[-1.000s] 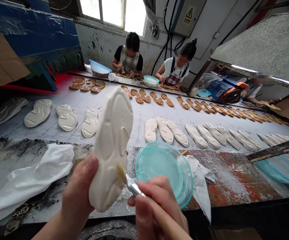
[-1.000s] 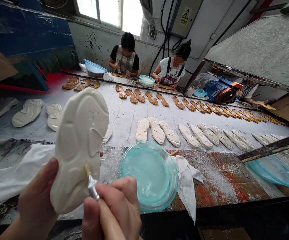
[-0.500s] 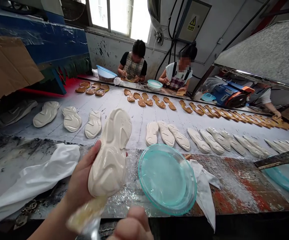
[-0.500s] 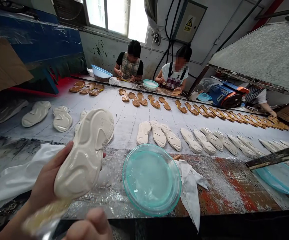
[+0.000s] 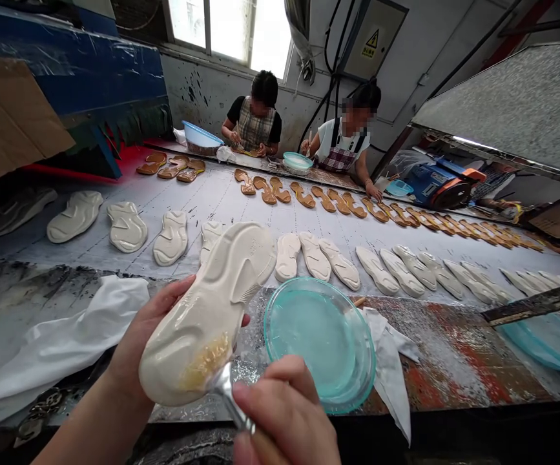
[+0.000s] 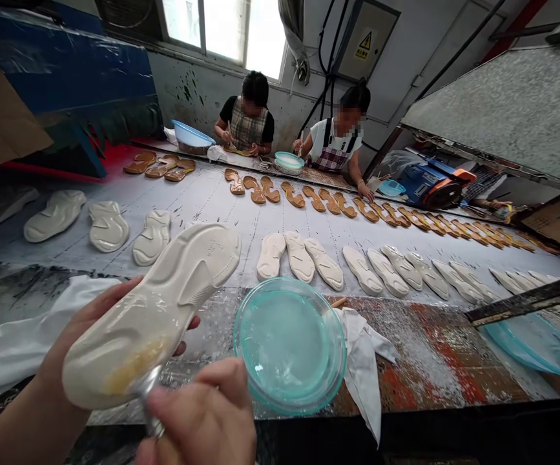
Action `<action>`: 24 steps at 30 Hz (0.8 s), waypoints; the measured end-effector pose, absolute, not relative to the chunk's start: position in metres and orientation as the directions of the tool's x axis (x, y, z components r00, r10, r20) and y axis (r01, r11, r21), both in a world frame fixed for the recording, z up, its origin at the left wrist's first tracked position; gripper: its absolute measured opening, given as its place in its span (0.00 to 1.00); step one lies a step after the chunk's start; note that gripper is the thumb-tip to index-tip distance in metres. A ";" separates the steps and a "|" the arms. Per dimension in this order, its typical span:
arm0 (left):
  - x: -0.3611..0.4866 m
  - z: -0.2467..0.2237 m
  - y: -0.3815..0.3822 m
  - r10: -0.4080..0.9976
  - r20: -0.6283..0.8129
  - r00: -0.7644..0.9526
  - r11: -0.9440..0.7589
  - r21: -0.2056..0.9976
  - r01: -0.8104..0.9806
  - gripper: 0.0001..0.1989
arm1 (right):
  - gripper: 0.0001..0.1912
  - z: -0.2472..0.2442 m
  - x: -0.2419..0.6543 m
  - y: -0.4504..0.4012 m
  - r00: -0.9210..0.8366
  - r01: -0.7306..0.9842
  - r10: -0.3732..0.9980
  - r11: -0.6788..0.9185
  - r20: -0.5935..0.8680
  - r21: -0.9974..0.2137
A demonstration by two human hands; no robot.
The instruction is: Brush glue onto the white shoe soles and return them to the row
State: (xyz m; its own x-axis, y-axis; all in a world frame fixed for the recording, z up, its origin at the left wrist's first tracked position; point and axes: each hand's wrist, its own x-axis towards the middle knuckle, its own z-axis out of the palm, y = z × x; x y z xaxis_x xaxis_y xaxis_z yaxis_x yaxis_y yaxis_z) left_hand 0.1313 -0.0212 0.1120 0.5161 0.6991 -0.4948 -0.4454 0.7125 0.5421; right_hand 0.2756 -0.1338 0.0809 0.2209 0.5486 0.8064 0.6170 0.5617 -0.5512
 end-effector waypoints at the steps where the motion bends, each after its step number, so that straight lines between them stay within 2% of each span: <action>1: 0.130 0.113 -0.023 0.707 -0.511 0.488 0.705 0.560 -0.436 0.21 | 0.13 0.083 0.278 -0.133 0.292 0.620 0.531 0.528 0.795 -0.580; 3: 0.129 0.115 -0.029 0.718 -0.556 0.419 0.695 0.599 -0.397 0.20 | 0.11 0.086 0.285 -0.133 0.354 0.577 0.529 0.526 0.771 -0.625; 4: 0.129 0.117 -0.033 0.724 -0.566 0.394 0.688 0.627 -0.364 0.19 | 0.10 0.087 0.288 -0.132 0.329 0.541 0.563 0.546 0.758 -0.640; 6: 0.130 0.122 -0.040 0.751 -0.536 0.386 0.650 0.703 -0.288 0.17 | 0.10 0.088 0.295 -0.131 0.314 0.468 0.585 0.590 0.748 -0.658; 9: 0.133 0.130 -0.048 0.767 -0.463 0.444 0.594 0.774 -0.219 0.15 | 0.11 0.092 0.299 -0.126 0.349 0.430 0.536 0.638 0.769 -0.639; 12: 0.135 0.136 -0.050 0.767 -0.444 0.463 0.569 0.805 -0.170 0.15 | 0.10 0.100 0.299 -0.121 0.341 0.502 0.495 0.623 0.799 -0.600; 14: 0.135 0.136 -0.050 0.812 -0.399 0.427 0.492 0.861 -0.131 0.14 | 0.13 0.106 0.299 -0.120 0.336 0.565 0.473 0.591 0.815 -0.575; 18: 0.136 0.133 -0.051 0.907 -0.162 0.389 0.173 0.985 0.008 0.13 | 0.15 0.116 0.301 -0.125 0.225 0.744 0.498 0.468 0.838 -0.478; 21: 0.135 0.132 -0.056 0.930 -0.053 0.363 0.015 0.994 0.108 0.15 | 0.13 0.120 0.301 -0.126 0.203 0.830 0.476 0.380 0.855 -0.408; 23: 0.134 0.130 -0.059 0.950 -0.031 0.311 -0.011 0.991 0.133 0.15 | 0.14 0.116 0.305 -0.124 0.245 0.836 0.457 0.347 0.855 -0.424; 24: 0.133 0.128 -0.059 0.952 -0.043 0.303 0.004 0.991 0.131 0.16 | 0.14 0.111 0.309 -0.122 0.296 0.814 0.471 0.331 0.831 -0.477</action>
